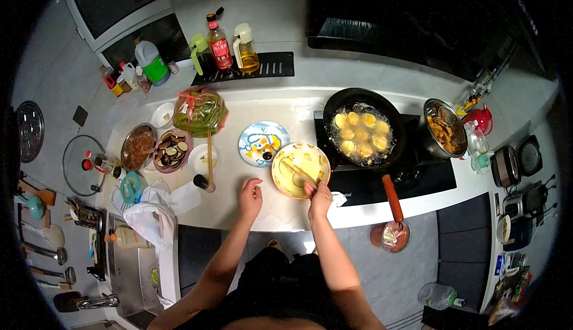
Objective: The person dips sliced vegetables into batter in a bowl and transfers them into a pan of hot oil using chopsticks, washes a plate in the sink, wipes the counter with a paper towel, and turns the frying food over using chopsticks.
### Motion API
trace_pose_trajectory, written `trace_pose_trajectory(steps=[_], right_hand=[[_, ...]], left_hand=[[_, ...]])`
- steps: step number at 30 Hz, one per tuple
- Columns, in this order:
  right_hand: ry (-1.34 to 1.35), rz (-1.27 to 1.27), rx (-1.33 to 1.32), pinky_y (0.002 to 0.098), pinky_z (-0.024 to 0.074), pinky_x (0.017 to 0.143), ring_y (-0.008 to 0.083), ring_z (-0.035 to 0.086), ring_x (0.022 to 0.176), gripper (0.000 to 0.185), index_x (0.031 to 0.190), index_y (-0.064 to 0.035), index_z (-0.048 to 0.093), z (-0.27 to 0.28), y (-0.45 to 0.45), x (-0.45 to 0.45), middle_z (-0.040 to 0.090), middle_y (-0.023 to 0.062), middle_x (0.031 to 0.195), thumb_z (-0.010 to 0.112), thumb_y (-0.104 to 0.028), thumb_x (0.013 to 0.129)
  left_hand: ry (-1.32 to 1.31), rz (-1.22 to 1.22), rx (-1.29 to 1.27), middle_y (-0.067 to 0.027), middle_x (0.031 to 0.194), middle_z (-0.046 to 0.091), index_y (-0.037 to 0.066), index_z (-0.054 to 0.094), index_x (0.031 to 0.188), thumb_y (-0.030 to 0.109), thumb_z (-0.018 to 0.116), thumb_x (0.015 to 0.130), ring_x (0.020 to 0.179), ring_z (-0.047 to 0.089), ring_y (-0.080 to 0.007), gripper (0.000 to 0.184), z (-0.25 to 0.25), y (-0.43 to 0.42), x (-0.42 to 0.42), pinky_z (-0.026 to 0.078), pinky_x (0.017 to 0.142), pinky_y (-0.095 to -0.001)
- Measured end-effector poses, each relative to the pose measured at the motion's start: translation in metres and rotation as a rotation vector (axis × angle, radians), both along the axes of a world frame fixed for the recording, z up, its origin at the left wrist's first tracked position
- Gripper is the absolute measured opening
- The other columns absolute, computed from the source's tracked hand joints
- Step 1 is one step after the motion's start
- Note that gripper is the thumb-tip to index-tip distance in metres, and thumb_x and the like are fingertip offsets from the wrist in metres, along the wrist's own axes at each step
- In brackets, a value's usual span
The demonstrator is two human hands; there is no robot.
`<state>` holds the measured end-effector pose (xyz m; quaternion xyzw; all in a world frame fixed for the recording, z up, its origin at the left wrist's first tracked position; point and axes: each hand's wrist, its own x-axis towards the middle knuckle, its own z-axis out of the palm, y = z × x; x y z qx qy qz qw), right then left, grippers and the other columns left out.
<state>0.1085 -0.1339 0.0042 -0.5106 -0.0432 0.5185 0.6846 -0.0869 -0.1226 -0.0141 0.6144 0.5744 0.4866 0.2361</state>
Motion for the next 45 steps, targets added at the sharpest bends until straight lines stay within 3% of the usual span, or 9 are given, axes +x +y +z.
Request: trace_pose_trajectory(steps=[4,14,20,27,29,32,37,40,45], right_hand=[[-0.062,0.096,-0.034,0.026,0.055,0.062,0.0234,0.064,0.073,0.03,0.106,0.0049,0.048,0.003,0.005,-0.014,0.059,0.0168,0.091,0.042,-0.022,0.094],[0.36,0.205,-0.059,0.0276,0.0568,0.068,0.0265,0.065,0.081,0.033,0.106,0.0056,0.046,-0.003,-0.005,0.021,0.061,0.0219,0.092,0.038,-0.024,0.095],[-0.011,0.308,-0.062,0.0247,0.0559,0.064,0.0223,0.065,0.078,0.041,0.109,0.0048,0.048,0.008,-0.01,0.01,0.062,0.0209,0.09,0.041,-0.032,0.094],[0.179,0.206,-0.085,0.0247,0.0556,0.058,0.0224,0.065,0.075,0.046,0.101,0.0023,0.052,-0.015,-0.009,0.036,0.063,0.0196,0.087,0.041,-0.042,0.092],[0.136,0.168,-0.085,0.0243,0.0555,0.058,0.0223,0.065,0.075,0.046,0.101,0.0022,0.052,-0.018,-0.012,0.043,0.063,0.0193,0.087,0.041,-0.042,0.091],[0.067,0.144,-0.098,0.0233,0.0541,0.055,0.0202,0.065,0.069,0.046,0.099,0.0027,0.054,-0.016,-0.013,0.047,0.063,0.0163,0.083,0.042,-0.041,0.092],[-0.265,0.19,-0.146,0.0216,0.0507,0.049,0.0168,0.062,0.059,0.046,0.088,0.0043,0.058,-0.008,-0.002,0.039,0.063,0.0112,0.07,0.041,-0.038,0.093],[-0.29,0.142,-0.149,0.0232,0.0522,0.052,0.0171,0.062,0.061,0.046,0.087,0.0049,0.058,-0.002,-0.001,0.037,0.062,0.0116,0.074,0.043,-0.038,0.092],[-0.046,-0.038,-0.096,0.0244,0.0533,0.053,0.0191,0.062,0.06,0.047,0.088,0.0072,0.058,0.001,-0.009,0.045,0.063,0.0152,0.079,0.038,-0.035,0.094]], left_hand=[[-0.022,0.004,-0.048,-0.0095,0.098,0.056,0.007,0.058,0.093,-0.007,0.049,0.076,0.082,0.058,-0.024,0.024,0.009,-0.002,-0.002,0.049,0.06,-0.0283],[-0.027,0.023,-0.033,-0.0098,0.1,0.055,0.006,0.058,0.094,-0.006,0.049,0.076,0.084,0.058,-0.025,0.024,0.0,-0.001,-0.001,0.05,0.062,-0.0295],[-0.036,0.014,-0.053,-0.0097,0.101,0.055,0.007,0.058,0.095,-0.006,0.049,0.076,0.085,0.058,-0.0253,0.025,0.003,-0.003,0.006,0.05,0.063,-0.0298],[-0.027,0.016,-0.039,-0.0097,0.101,0.055,0.007,0.057,0.096,-0.006,0.049,0.076,0.083,0.058,-0.0254,0.025,0.005,-0.003,0.007,0.05,0.062,-0.03],[-0.024,0.018,-0.044,-0.0099,0.101,0.055,0.007,0.057,0.095,-0.006,0.049,0.076,0.082,0.058,-0.0254,0.025,0.004,-0.002,0.008,0.05,0.061,-0.0298],[-0.027,0.038,0.019,-0.0075,0.097,0.054,0.006,0.058,0.095,-0.007,0.05,0.078,0.069,0.055,-0.0161,0.023,-0.002,0.0,0.012,0.047,0.058,-0.0251],[-0.022,0.028,0.014,-0.0071,0.098,0.055,0.006,0.058,0.095,-0.007,0.05,0.078,0.069,0.056,-0.0157,0.023,-0.001,0.0,0.015,0.048,0.058,-0.0244],[-0.013,0.023,0.02,-0.0071,0.099,0.055,0.006,0.058,0.095,-0.007,0.05,0.078,0.07,0.056,-0.0157,0.023,-0.001,0.0,0.017,0.048,0.058,-0.0243],[-0.011,0.021,0.027,-0.0072,0.099,0.054,0.006,0.058,0.096,-0.006,0.05,0.078,0.07,0.056,-0.0161,0.023,-0.002,0.003,0.018,0.048,0.058,-0.0245]])
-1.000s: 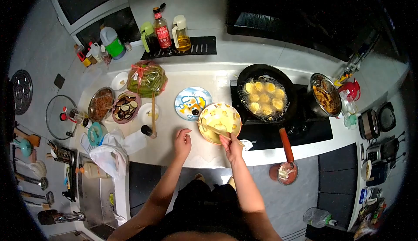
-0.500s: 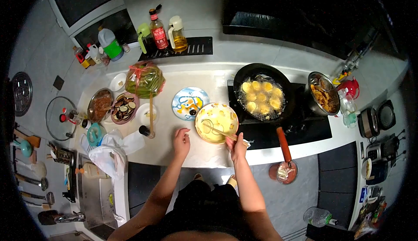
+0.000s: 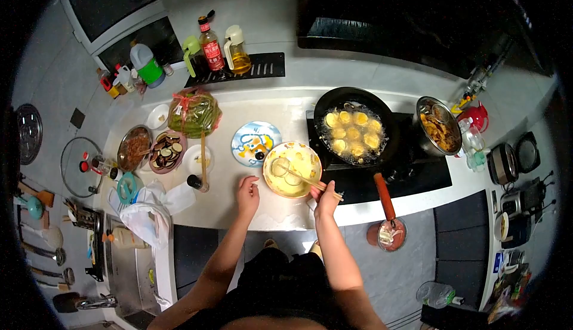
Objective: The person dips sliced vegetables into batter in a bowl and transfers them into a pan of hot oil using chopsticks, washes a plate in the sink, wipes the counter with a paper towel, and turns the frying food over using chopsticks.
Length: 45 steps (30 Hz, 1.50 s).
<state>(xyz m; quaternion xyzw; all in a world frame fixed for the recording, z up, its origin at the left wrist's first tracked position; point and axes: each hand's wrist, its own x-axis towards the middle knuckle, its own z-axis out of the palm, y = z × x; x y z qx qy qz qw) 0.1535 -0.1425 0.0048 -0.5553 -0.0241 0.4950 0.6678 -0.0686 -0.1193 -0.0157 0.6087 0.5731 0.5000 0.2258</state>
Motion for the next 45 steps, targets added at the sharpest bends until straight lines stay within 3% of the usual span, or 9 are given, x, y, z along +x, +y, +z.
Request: trace_pose_trajectory(steps=[7,11,13,17,27,31,38,41,45], right_hand=[[-0.288,-0.004,0.055,0.0228,0.0509,0.057,0.0154,0.06,0.058,0.045,0.088,0.0042,0.06,0.006,0.007,-0.01,0.063,0.0111,0.074,0.041,-0.036,0.093],[-1.357,0.21,0.394,0.0298,0.0472,0.058,0.0245,0.061,0.062,0.021,0.081,0.0036,0.062,-0.003,0.012,-0.023,0.063,0.0141,0.072,0.052,-0.013,0.088],[-1.469,0.367,0.434,0.0362,0.048,0.062,0.033,0.06,0.069,0.013,0.085,0.0025,0.062,0.002,0.006,-0.033,0.062,0.0171,0.08,0.057,-0.009,0.082],[-1.498,0.427,0.422,0.0373,0.0484,0.058,0.0332,0.059,0.065,0.014,0.09,-0.0002,0.062,0.0,-0.002,-0.048,0.061,0.0166,0.076,0.059,-0.012,0.081],[-1.087,0.139,0.21,0.0313,0.0456,0.055,0.0252,0.059,0.057,0.023,0.08,0.0047,0.06,0.029,-0.03,-0.041,0.06,0.0159,0.067,0.05,-0.014,0.089],[-0.992,0.33,0.135,0.0295,0.0455,0.055,0.0203,0.059,0.057,0.023,0.082,0.0041,0.061,0.041,-0.042,-0.035,0.06,0.014,0.065,0.05,-0.015,0.089],[-1.613,0.64,0.324,0.0359,0.0474,0.054,0.0327,0.058,0.061,0.018,0.095,-0.0005,0.059,0.03,-0.037,-0.043,0.057,0.0164,0.079,0.059,-0.007,0.079],[-1.676,0.648,0.32,0.0378,0.0472,0.054,0.0341,0.057,0.062,0.02,0.097,-0.0002,0.058,0.021,-0.035,-0.043,0.057,0.0167,0.08,0.059,-0.007,0.078],[-1.671,0.627,0.297,0.0381,0.0472,0.053,0.0339,0.057,0.06,0.02,0.097,0.0003,0.057,0.012,-0.03,-0.035,0.057,0.0168,0.079,0.058,-0.009,0.08]], left_hand=[[0.002,-0.039,-0.006,-0.0073,0.099,0.054,0.006,0.058,0.096,-0.005,0.05,0.079,0.07,0.056,-0.0165,0.022,0.01,0.001,0.012,0.048,0.059,-0.0251],[0.004,-0.054,-0.018,-0.0074,0.099,0.054,0.006,0.058,0.095,-0.005,0.05,0.079,0.07,0.055,-0.0167,0.02,0.013,-0.001,0.011,0.048,0.059,-0.0254],[0.011,-0.047,-0.02,-0.0073,0.099,0.054,0.006,0.058,0.095,-0.005,0.05,0.079,0.071,0.055,-0.0166,0.02,0.008,-0.002,0.008,0.048,0.059,-0.0251],[-0.024,-0.049,-0.059,-0.009,0.099,0.055,0.007,0.058,0.094,-0.006,0.049,0.076,0.083,0.058,-0.0239,0.024,0.01,-0.007,0.004,0.05,0.06,-0.0289],[-0.021,-0.037,-0.025,-0.0086,0.1,0.055,0.006,0.057,0.094,-0.006,0.05,0.077,0.079,0.057,-0.0215,0.022,0.007,-0.008,-0.003,0.049,0.06,-0.0275],[-0.02,-0.045,-0.034,-0.0085,0.1,0.055,0.006,0.057,0.094,-0.006,0.05,0.077,0.079,0.057,-0.0212,0.022,0.007,-0.009,-0.002,0.049,0.06,-0.0272],[-0.038,-0.09,-0.071,-0.0087,0.099,0.055,0.007,0.057,0.093,-0.006,0.051,0.075,0.081,0.058,-0.0235,0.023,0.015,-0.008,0.005,0.05,0.06,-0.0282],[-0.012,-0.068,0.01,-0.0069,0.098,0.056,0.006,0.058,0.092,-0.006,0.051,0.077,0.071,0.056,-0.0165,0.019,0.005,-0.006,0.005,0.049,0.058,-0.0253],[-0.031,-0.083,-0.031,-0.0088,0.097,0.056,0.007,0.058,0.092,-0.006,0.05,0.075,0.081,0.058,-0.024,0.023,0.005,-0.008,0.001,0.05,0.06,-0.0287]])
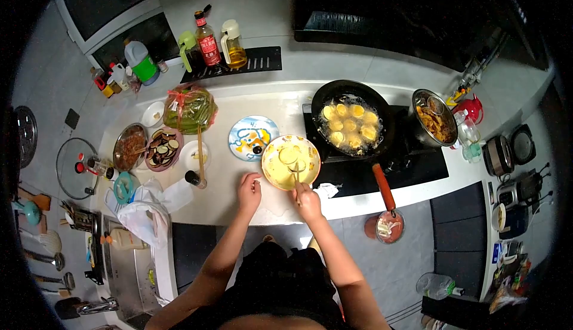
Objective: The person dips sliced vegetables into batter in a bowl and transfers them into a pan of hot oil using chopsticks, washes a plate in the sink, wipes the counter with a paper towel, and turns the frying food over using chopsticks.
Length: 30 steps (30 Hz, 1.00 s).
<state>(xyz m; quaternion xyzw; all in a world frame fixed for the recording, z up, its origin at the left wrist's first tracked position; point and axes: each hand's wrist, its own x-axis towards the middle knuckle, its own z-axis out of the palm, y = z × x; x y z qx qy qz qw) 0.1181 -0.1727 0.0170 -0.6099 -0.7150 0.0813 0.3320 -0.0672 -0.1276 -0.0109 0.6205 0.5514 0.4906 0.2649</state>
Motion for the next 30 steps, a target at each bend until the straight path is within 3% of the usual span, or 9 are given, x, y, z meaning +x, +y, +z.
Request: trace_pose_trajectory(steps=[6,8,10,12,14,21,24,25,30], right_hand=[[0.186,-0.043,0.239,0.0375,0.048,0.053,0.0323,0.058,0.059,0.015,0.085,-0.0003,0.062,-0.009,0.006,0.026,0.06,0.0171,0.073,0.055,-0.014,0.083],[0.561,-0.307,-0.011,0.0294,0.0482,0.053,0.0213,0.061,0.054,0.034,0.069,0.0026,0.062,-0.009,0.009,0.029,0.064,0.0126,0.065,0.049,-0.021,0.09],[0.962,-0.414,-0.158,0.0263,0.0489,0.05,0.0165,0.06,0.05,0.04,0.071,0.0053,0.061,-0.013,0.017,0.039,0.064,0.0113,0.064,0.047,-0.026,0.092],[1.347,-0.531,-0.324,0.0246,0.0509,0.048,0.0178,0.06,0.049,0.038,0.082,0.0051,0.059,-0.014,0.02,0.051,0.063,0.0155,0.068,0.045,-0.028,0.092],[1.501,-0.639,-0.459,0.0241,0.0509,0.048,0.0175,0.06,0.05,0.038,0.082,0.0043,0.059,-0.016,0.021,0.061,0.063,0.0147,0.07,0.044,-0.029,0.092],[1.254,-0.483,-0.138,0.0203,0.0471,0.05,0.0107,0.057,0.053,0.036,0.084,0.0049,0.062,0.015,0.012,0.047,0.063,0.0094,0.066,0.051,-0.029,0.09],[1.11,-0.381,-0.211,0.0208,0.0485,0.053,0.0126,0.06,0.057,0.037,0.087,0.0058,0.062,0.006,0.015,0.039,0.064,0.0104,0.07,0.05,-0.029,0.091],[0.932,-0.403,-0.236,0.0213,0.0487,0.052,0.0128,0.06,0.055,0.037,0.086,0.0072,0.061,0.005,0.012,0.038,0.064,0.0107,0.068,0.05,-0.027,0.091],[1.207,-0.459,-0.304,0.0241,0.0516,0.053,0.0163,0.062,0.059,0.034,0.086,0.0063,0.059,-0.01,0.013,0.046,0.063,0.0126,0.071,0.049,-0.025,0.091]], left_hand=[[-0.011,0.006,-0.002,-0.0089,0.097,0.056,0.007,0.058,0.092,-0.006,0.05,0.075,0.081,0.057,-0.0238,0.023,-0.004,0.001,-0.002,0.049,0.06,-0.0288],[-0.012,0.008,-0.009,-0.0089,0.097,0.056,0.007,0.058,0.092,-0.006,0.05,0.075,0.081,0.057,-0.0237,0.023,-0.001,-0.001,-0.001,0.05,0.06,-0.0286],[-0.011,0.008,-0.008,-0.009,0.097,0.056,0.007,0.058,0.092,-0.006,0.051,0.075,0.081,0.057,-0.0237,0.023,0.0,-0.001,0.001,0.05,0.06,-0.0285],[-0.006,0.012,-0.003,-0.0091,0.097,0.056,0.007,0.058,0.092,-0.006,0.051,0.074,0.081,0.057,-0.0238,0.023,0.0,0.0,0.003,0.05,0.06,-0.0285],[0.005,0.017,0.003,-0.0091,0.097,0.056,0.006,0.058,0.092,-0.007,0.051,0.074,0.081,0.057,-0.0239,0.023,0.0,0.0,0.006,0.05,0.06,-0.0285],[-0.004,0.008,0.005,-0.0094,0.098,0.056,0.005,0.058,0.091,-0.008,0.05,0.074,0.082,0.058,-0.0243,0.023,0.0,0.002,0.011,0.05,0.058,-0.0285],[0.006,0.004,0.011,-0.0097,0.098,0.056,0.005,0.058,0.091,-0.008,0.05,0.074,0.082,0.058,-0.0243,0.023,-0.001,0.003,0.013,0.049,0.058,-0.0283],[0.012,0.007,0.013,-0.0097,0.098,0.056,0.005,0.058,0.091,-0.008,0.05,0.074,0.082,0.058,-0.0242,0.023,0.0,0.002,0.014,0.049,0.057,-0.0282],[0.007,0.009,0.009,-0.0097,0.097,0.056,0.005,0.057,0.091,-0.008,0.049,0.074,0.081,0.058,-0.0243,0.023,0.003,0.0,0.015,0.049,0.057,-0.0281]])
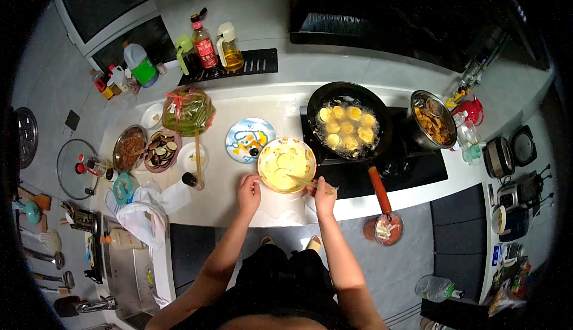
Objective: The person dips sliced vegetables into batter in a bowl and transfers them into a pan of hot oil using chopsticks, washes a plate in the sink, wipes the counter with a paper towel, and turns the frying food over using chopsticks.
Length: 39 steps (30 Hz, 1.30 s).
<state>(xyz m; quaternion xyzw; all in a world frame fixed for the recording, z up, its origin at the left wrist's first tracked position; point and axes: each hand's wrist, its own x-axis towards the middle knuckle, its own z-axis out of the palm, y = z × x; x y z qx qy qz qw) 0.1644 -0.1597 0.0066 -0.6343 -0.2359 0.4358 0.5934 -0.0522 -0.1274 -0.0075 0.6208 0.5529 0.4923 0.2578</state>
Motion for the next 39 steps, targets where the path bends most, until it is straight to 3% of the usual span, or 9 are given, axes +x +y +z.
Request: trace_pose_trajectory(steps=[2,5,8,10,14,18,23,26,39], right_hand=[[0.167,-0.023,-0.038,0.025,0.0528,0.054,0.0179,0.064,0.062,0.033,0.088,0.0057,0.058,0.001,0.001,0.007,0.063,0.0134,0.074,0.048,-0.025,0.092],[0.278,-0.035,-0.054,0.0258,0.0541,0.055,0.019,0.064,0.065,0.031,0.093,0.0041,0.056,0.011,0.001,0.015,0.063,0.0141,0.08,0.047,-0.026,0.092],[0.354,-0.006,-0.1,0.0264,0.0547,0.054,0.0198,0.064,0.067,0.029,0.095,0.0033,0.055,0.013,0.004,0.015,0.062,0.0144,0.083,0.045,-0.024,0.093],[0.405,0.04,-0.153,0.0263,0.0548,0.054,0.0201,0.064,0.066,0.029,0.095,0.0032,0.055,0.0,0.012,0.014,0.062,0.0144,0.082,0.045,-0.024,0.093],[0.441,0.026,-0.223,0.0251,0.0545,0.054,0.0185,0.063,0.063,0.038,0.091,0.0036,0.056,-0.014,0.016,0.014,0.062,0.013,0.078,0.041,-0.031,0.094],[0.416,-0.077,-0.164,0.0232,0.0528,0.053,0.0162,0.062,0.061,0.043,0.09,0.0037,0.058,-0.021,0.013,-0.004,0.063,0.0103,0.076,0.04,-0.036,0.094],[0.417,-0.172,-0.062,0.0217,0.0517,0.055,0.0158,0.062,0.065,0.044,0.095,0.0048,0.058,-0.015,0.003,-0.015,0.064,0.0127,0.08,0.039,-0.034,0.094],[0.433,-0.192,-0.053,0.0214,0.0517,0.056,0.0159,0.062,0.065,0.044,0.097,0.0054,0.058,0.004,-0.006,-0.012,0.064,0.0129,0.081,0.038,-0.033,0.095],[0.382,-0.258,0.029,0.024,0.053,0.058,0.0166,0.063,0.065,0.04,0.094,0.0042,0.058,0.026,-0.032,-0.008,0.063,0.0114,0.082,0.04,-0.031,0.094]], left_hand=[[-0.009,-0.005,-0.01,-0.0096,0.097,0.056,0.005,0.057,0.091,-0.008,0.049,0.074,0.081,0.058,-0.0244,0.023,0.0,0.001,0.001,0.049,0.057,-0.0282],[0.023,-0.004,0.019,-0.0072,0.095,0.055,0.005,0.057,0.092,-0.007,0.051,0.077,0.069,0.055,-0.0166,0.02,-0.005,0.003,0.001,0.048,0.057,-0.025],[0.004,-0.007,-0.021,-0.0095,0.098,0.056,0.005,0.058,0.091,-0.007,0.049,0.075,0.082,0.058,-0.0244,0.022,-0.005,0.003,0.004,0.05,0.058,-0.0281],[0.0,-0.01,-0.013,-0.0095,0.098,0.056,0.005,0.058,0.09,-0.007,0.049,0.075,0.082,0.058,-0.0243,0.021,-0.001,0.004,0.006,0.05,0.058,-0.028],[0.03,-0.005,0.05,-0.0076,0.097,0.055,0.004,0.058,0.092,-0.007,0.051,0.076,0.07,0.056,-0.0173,0.021,0.001,0.004,0.006,0.048,0.057,-0.025],[0.017,0.002,0.018,-0.0081,0.097,0.055,0.005,0.058,0.092,-0.007,0.05,0.076,0.074,0.057,-0.0194,0.021,0.001,0.002,0.002,0.049,0.058,-0.0262],[0.0,0.007,-0.021,-0.0091,0.098,0.056,0.005,0.057,0.092,-0.007,0.049,0.075,0.082,0.058,-0.0241,0.022,0.006,-0.001,-0.003,0.049,0.06,-0.0285],[-0.008,0.026,0.044,-0.0068,0.096,0.055,0.005,0.058,0.093,-0.008,0.051,0.077,0.068,0.055,-0.0161,0.022,0.001,0.0,-0.002,0.047,0.057,-0.0245],[-0.011,-0.076,0.083,-0.0078,0.098,0.055,0.005,0.058,0.092,-0.007,0.051,0.077,0.072,0.056,-0.0169,0.021,0.009,0.006,0.015,0.048,0.058,-0.0246]])
